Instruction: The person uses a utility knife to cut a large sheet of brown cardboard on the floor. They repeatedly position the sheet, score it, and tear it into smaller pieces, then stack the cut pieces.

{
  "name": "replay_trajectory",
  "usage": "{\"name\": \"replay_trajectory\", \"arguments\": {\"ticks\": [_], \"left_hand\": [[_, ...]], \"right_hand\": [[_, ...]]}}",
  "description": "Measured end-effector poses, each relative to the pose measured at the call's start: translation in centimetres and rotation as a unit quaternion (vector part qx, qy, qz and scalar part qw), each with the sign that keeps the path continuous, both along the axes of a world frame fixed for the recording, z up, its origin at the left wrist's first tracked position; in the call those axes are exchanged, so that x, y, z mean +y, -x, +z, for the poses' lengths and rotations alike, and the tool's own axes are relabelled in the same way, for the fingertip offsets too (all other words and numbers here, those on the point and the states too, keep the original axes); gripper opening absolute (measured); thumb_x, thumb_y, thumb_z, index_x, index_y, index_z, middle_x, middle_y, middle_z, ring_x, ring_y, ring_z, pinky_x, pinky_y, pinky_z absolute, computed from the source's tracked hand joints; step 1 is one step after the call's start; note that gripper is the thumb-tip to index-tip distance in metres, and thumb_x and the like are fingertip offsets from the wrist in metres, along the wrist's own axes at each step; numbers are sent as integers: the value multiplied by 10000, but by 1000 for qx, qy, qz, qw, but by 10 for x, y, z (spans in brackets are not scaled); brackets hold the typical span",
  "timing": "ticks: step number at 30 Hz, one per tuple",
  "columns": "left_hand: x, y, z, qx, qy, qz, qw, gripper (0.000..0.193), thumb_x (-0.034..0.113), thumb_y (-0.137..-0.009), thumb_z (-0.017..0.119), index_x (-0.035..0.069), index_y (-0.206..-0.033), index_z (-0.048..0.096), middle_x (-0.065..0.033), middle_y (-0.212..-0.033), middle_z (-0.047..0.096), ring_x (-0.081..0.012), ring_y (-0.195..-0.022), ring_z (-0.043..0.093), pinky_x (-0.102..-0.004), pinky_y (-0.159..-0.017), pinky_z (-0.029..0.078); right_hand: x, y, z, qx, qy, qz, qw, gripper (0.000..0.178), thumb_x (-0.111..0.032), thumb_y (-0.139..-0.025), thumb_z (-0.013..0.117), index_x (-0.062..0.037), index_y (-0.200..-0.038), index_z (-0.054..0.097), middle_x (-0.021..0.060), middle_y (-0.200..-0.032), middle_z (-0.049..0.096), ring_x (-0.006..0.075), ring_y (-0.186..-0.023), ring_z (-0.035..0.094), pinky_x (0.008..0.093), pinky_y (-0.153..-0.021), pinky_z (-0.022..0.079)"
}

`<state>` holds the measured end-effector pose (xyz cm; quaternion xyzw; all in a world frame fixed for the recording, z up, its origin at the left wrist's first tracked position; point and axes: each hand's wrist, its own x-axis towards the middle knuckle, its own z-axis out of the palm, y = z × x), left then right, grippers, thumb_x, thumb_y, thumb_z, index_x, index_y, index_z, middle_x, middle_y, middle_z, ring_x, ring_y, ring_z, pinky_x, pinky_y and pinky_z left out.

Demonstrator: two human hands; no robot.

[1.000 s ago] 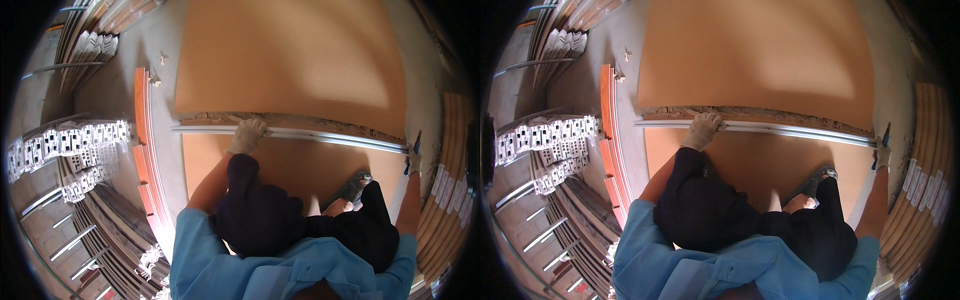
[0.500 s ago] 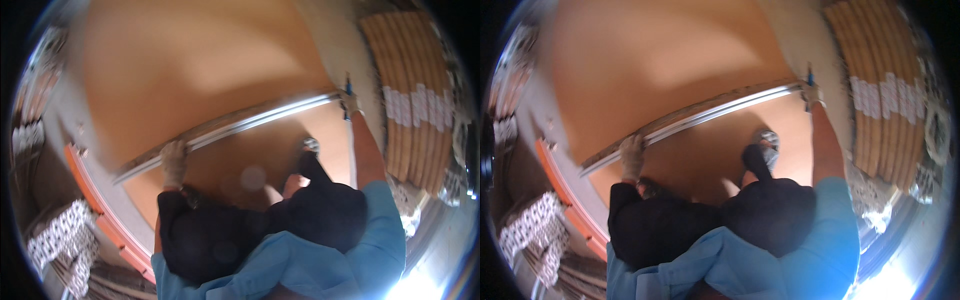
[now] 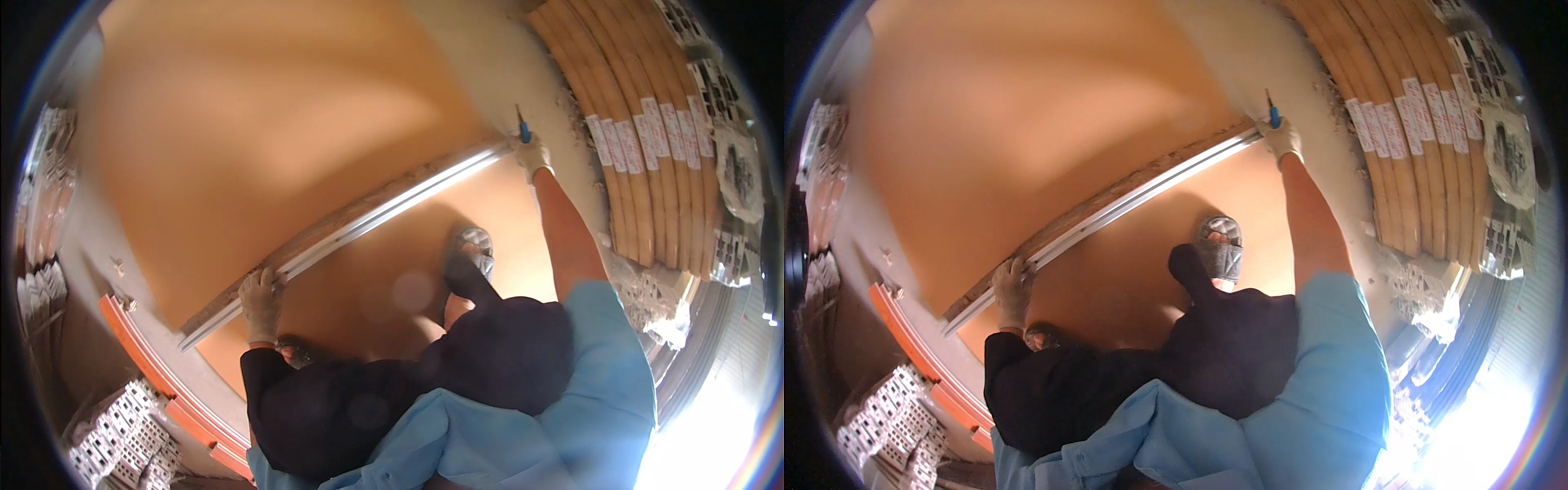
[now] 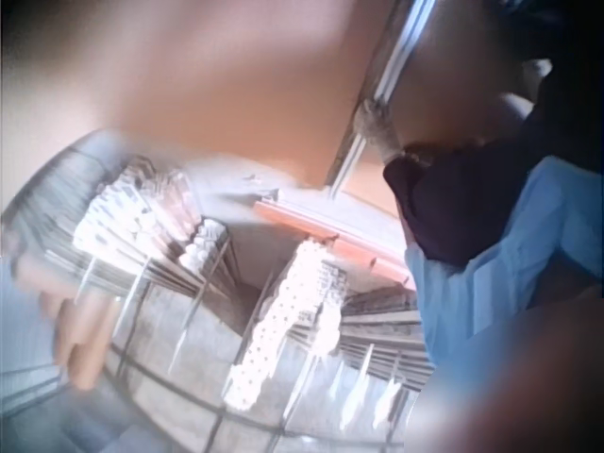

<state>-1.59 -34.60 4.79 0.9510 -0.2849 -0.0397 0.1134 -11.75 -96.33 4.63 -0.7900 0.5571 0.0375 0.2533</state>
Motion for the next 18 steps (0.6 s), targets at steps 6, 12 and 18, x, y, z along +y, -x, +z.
{"name": "replay_trajectory", "arguments": {"ticks": [6,12,18], "left_hand": [[25,-40,0,244,515,499,653,464,284,-901,620,72,-1292,484,-140,-1189,555,-292,-1073,558,-370,-914,445],[34,-71,-11,305,622,659,293,566,405,-931,571,56,-1348,416,-164,-1314,468,-345,-1184,470,-457,-993,414],[41,-76,-14,300,746,560,199,454,403,-902,615,115,-1238,515,-133,-1265,513,-293,-1195,459,-487,-970,433]], "right_hand": [[0,-61,-2,-134,-39,84,987,252,-332,-864,667,-94,-944,648,9,-617,547,114,-474,527,290,-447,425],[30,-123,-8,-1,-118,109,987,265,-316,-868,634,-74,-974,626,18,-642,546,121,-510,553,282,-454,453],[46,-116,11,-137,-62,72,986,371,-435,-884,630,-81,-996,617,7,-615,530,96,-447,498,272,-403,417]]}}
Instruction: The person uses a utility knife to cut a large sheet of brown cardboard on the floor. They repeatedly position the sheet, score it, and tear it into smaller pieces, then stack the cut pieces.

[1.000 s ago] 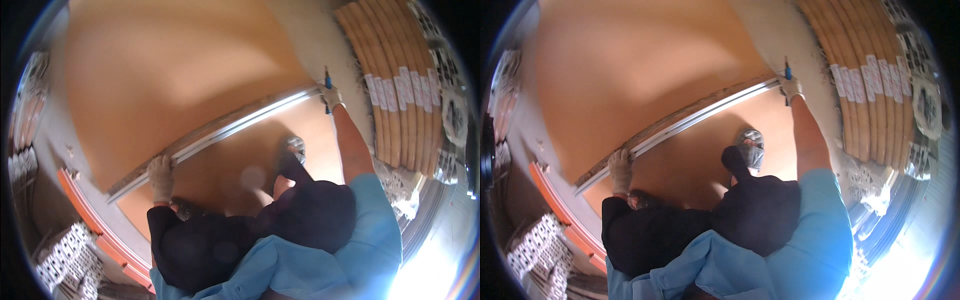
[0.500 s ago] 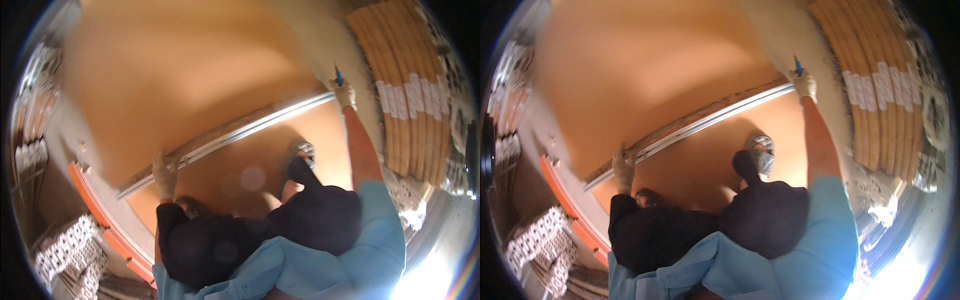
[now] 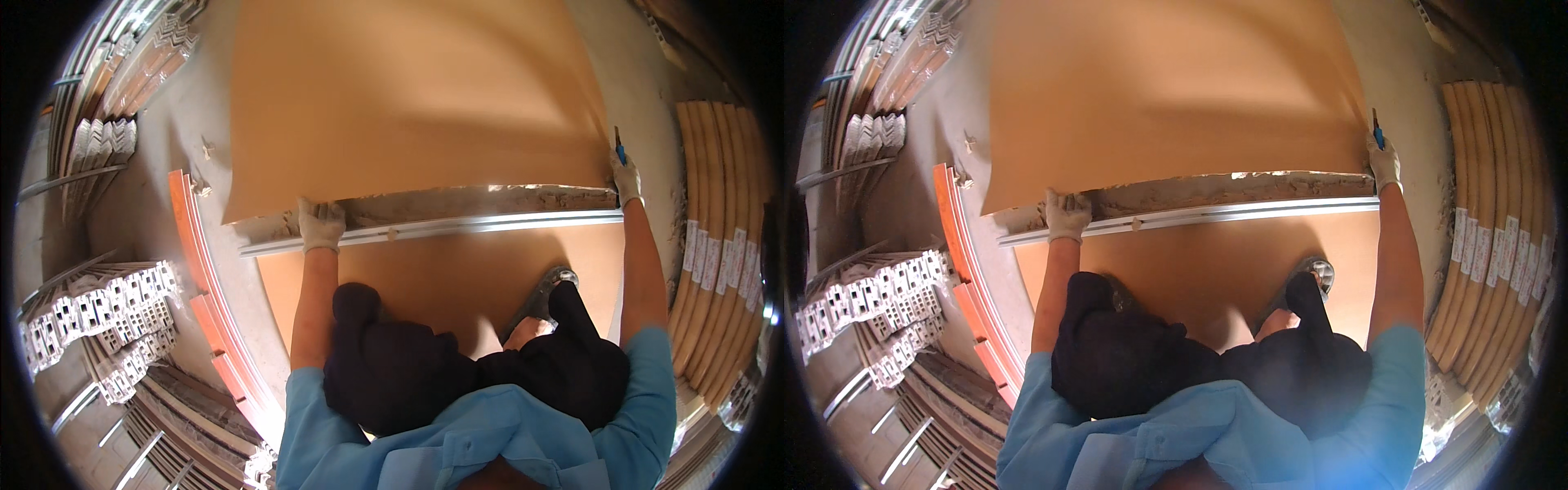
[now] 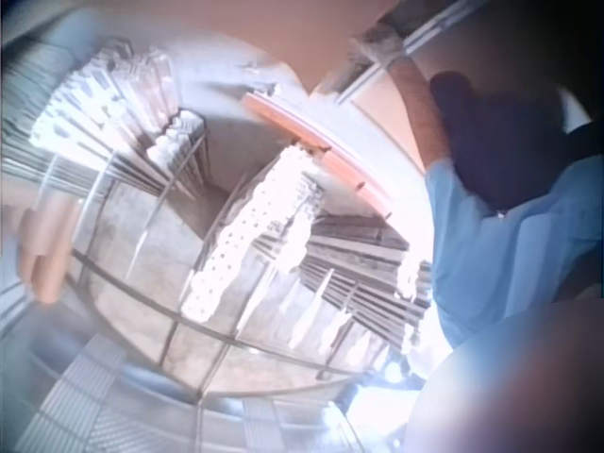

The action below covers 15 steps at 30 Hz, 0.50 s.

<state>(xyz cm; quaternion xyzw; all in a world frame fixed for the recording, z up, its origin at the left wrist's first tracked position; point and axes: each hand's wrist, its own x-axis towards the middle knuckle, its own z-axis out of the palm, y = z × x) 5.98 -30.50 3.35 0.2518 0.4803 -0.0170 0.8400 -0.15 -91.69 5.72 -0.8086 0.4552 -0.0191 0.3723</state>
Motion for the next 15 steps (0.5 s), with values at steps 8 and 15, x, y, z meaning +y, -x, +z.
{"name": "replay_trajectory", "arguments": {"ticks": [8,15], "left_hand": [[-48,-43,55,-128,146,-87,977,259,72,-915,592,23,-1166,556,-100,-1162,594,-225,-1113,559,-347,-1000,464],[-61,-66,180,-274,99,-231,928,250,-22,-835,636,17,-1080,603,-91,-1130,621,-258,-1085,588,-461,-971,481]], "right_hand": [[28,36,97,-207,-1,-47,977,303,-339,-953,557,-72,-1096,539,29,-854,577,81,-567,533,224,-497,439],[84,86,214,-111,-256,-96,955,354,-246,-944,580,-117,-1229,416,60,-889,592,121,-623,596,261,-540,536]]}}
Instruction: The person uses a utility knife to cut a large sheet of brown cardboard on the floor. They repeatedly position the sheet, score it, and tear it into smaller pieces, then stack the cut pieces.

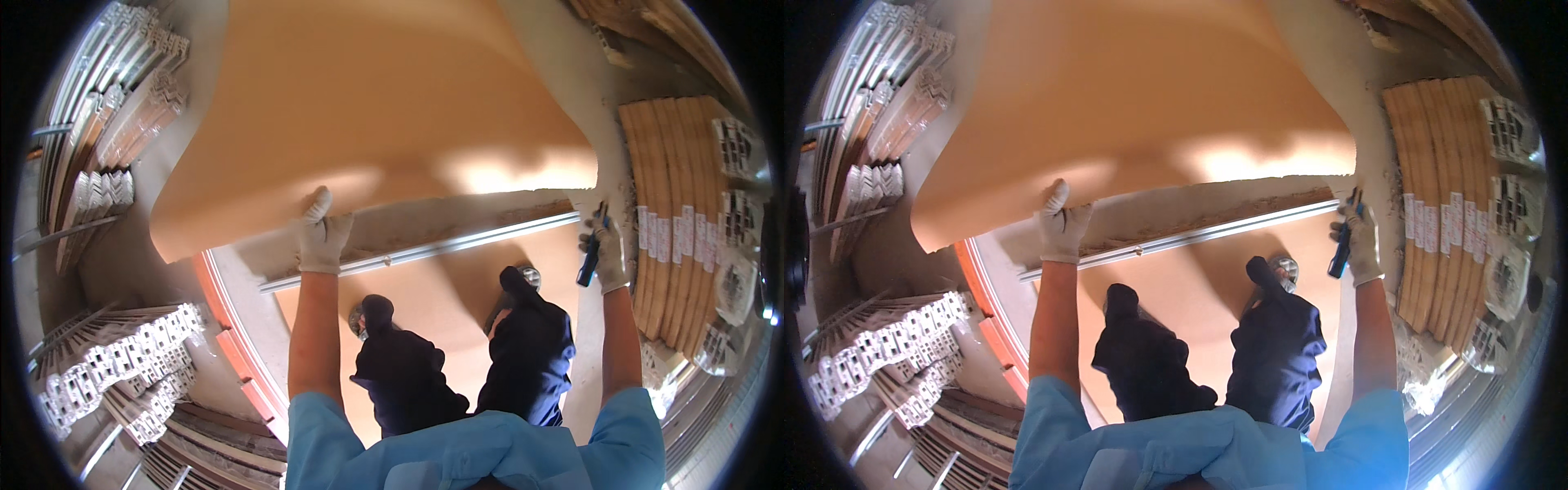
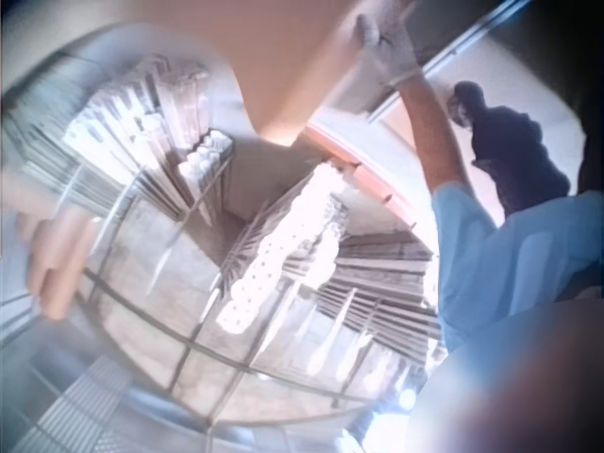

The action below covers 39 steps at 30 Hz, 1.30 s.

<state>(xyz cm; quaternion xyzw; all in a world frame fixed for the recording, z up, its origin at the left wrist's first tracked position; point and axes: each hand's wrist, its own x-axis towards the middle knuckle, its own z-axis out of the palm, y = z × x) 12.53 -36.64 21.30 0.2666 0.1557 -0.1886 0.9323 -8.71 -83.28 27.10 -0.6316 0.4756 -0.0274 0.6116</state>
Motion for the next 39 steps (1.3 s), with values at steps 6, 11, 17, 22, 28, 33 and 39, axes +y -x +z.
{"name": "replay_trajectory", "arguments": {"ticks": [6,11,17,22,28,33,39], "left_hand": [[-36,9,117,-15,104,24,994,465,-186,-678,572,49,-1076,621,-82,-1148,616,-279,-1121,568,-520,-987,458],[-36,36,220,7,193,-81,978,248,-50,-764,634,49,-991,627,-41,-1026,625,-194,-937,598,-320,-865,510],[-1,110,317,-9,69,-105,992,349,238,-882,622,96,-1199,585,-49,-1212,596,-236,-1142,540,-411,-1009,423],[35,167,373,-402,-503,-139,753,379,275,-886,637,99,-1217,574,-62,-1275,566,-217,-1132,551,-426,-1009,426],[34,257,443,-3,42,-98,994,401,117,-872,653,37,-1240,513,-90,-1220,550,-267,-1066,576,-406,-916,502],[24,371,502,29,-47,-188,981,697,578,-835,606,33,-1251,479,-150,-1197,534,-338,-1060,559,-430,-905,493],[-6,425,533,78,38,-76,993,756,719,-768,572,87,-1182,540,-110,-1101,601,-262,-923,633,-384,-720,557]], "right_hand": [[54,34,105,-35,-149,-48,987,427,-267,-947,571,-203,-1294,331,100,-814,568,176,-615,593,302,-512,515],[98,35,217,-94,-311,-146,934,247,-264,-932,594,-155,-1120,478,48,-753,537,189,-616,605,328,-527,533],[173,35,379,-162,-508,-129,836,422,-454,-824,711,-130,-671,487,16,-614,516,141,-510,533,300,-468,472],[210,10,452,-112,-460,-284,834,382,-490,-851,663,-140,-755,542,-2,-670,546,125,-548,535,275,-504,463],[204,63,484,-149,-356,34,922,262,-348,-915,626,-102,-1005,623,-13,-739,581,91,-563,524,220,-500,436],[211,143,483,-143,-294,89,941,278,-369,-915,612,-93,-942,628,-5,-673,545,105,-522,496,246,-494,428],[201,238,511,-142,-285,121,940,309,-417,-889,644,-113,-862,599,-11,-647,530,103,-510,504,251,-499,443]]}}
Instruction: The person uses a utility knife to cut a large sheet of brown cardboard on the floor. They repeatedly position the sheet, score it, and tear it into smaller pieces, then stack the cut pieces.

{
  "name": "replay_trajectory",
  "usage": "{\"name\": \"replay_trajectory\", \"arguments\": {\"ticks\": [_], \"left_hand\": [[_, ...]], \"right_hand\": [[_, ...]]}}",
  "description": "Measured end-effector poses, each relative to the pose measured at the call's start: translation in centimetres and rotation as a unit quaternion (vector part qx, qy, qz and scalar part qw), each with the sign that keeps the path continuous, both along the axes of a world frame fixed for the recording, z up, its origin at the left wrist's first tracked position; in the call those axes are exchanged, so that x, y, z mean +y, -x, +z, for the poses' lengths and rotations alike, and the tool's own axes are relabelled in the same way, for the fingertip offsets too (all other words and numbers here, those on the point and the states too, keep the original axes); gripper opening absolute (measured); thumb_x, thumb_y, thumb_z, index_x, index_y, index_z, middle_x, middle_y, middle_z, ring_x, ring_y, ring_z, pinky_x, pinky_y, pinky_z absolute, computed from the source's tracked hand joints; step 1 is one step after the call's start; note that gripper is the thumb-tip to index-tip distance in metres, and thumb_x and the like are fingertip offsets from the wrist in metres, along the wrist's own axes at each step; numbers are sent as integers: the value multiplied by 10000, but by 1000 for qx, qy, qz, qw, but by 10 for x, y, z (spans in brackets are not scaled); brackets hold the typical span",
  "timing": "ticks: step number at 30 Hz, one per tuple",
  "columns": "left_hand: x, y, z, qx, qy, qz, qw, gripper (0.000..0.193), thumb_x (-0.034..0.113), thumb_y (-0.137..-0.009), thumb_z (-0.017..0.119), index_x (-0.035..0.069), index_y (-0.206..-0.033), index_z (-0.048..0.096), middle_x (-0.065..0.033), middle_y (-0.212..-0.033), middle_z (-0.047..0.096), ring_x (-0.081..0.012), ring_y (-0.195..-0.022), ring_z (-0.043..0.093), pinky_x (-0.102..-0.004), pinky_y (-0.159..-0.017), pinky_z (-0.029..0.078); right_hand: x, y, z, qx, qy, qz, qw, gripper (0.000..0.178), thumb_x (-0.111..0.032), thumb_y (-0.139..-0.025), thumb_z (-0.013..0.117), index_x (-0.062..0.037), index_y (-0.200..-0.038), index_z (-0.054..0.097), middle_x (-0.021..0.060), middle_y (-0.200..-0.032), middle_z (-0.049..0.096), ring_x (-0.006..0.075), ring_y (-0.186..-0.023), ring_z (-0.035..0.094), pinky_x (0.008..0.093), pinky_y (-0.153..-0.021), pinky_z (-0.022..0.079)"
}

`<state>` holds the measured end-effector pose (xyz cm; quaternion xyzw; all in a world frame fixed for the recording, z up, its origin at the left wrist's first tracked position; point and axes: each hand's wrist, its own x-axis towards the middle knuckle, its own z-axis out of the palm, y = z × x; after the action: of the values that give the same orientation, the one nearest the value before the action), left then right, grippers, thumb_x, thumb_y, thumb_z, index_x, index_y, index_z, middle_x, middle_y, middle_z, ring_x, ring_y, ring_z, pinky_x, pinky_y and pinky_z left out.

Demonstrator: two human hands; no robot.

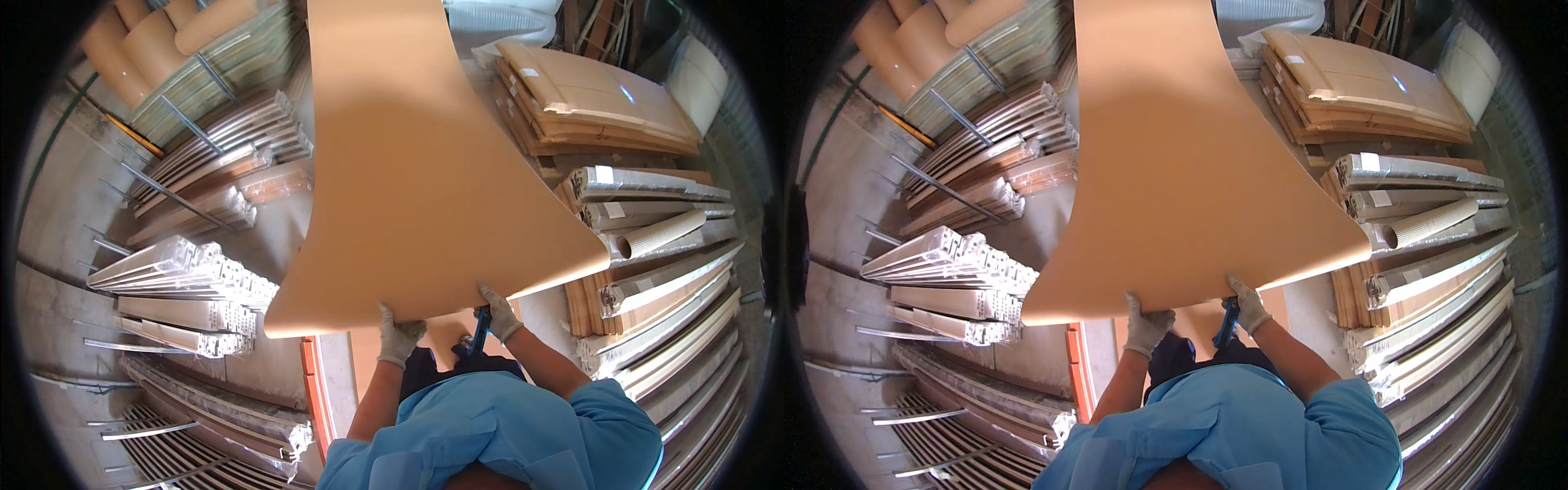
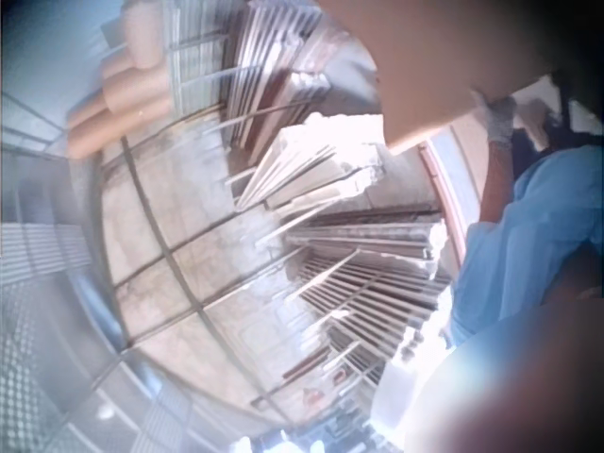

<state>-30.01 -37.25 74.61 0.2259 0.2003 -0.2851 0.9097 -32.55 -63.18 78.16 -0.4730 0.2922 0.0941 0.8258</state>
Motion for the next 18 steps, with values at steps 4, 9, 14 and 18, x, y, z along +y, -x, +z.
{"name": "replay_trajectory", "arguments": {"ticks": [4,9,14,18], "left_hand": [[-20,48,24,-9,-156,73,985,460,494,-878,616,111,-1130,573,-80,-968,632,-229,-793,625,-373,-668,540],[3,110,40,-102,-128,98,982,330,186,-916,614,56,-1204,519,-122,-1134,590,-280,-1024,608,-436,-814,568],[43,198,54,-79,-87,123,985,316,145,-922,599,41,-1209,516,-132,-1149,588,-283,-1038,608,-441,-809,574],[77,254,71,-106,-161,111,975,283,210,-920,602,57,-1154,562,-126,-1015,648,-267,-830,667,-400,-658,594]], "right_hand": [[3,55,15,-21,-49,-31,998,296,-408,-855,694,-142,-787,585,-19,-619,506,111,-481,478,269,-462,415],[28,129,19,-50,-78,-94,991,339,-470,-840,686,-149,-820,580,-21,-608,507,113,-456,462,265,-437,393],[26,203,41,-81,-100,-217,968,351,-481,-839,679,-145,-831,579,-10,-616,527,121,-439,453,260,-421,383],[26,262,52,-60,5,-118,991,317,-437,-844,688,-139,-824,584,-3,-596,520,122,-432,449,261,-422,388]]}}
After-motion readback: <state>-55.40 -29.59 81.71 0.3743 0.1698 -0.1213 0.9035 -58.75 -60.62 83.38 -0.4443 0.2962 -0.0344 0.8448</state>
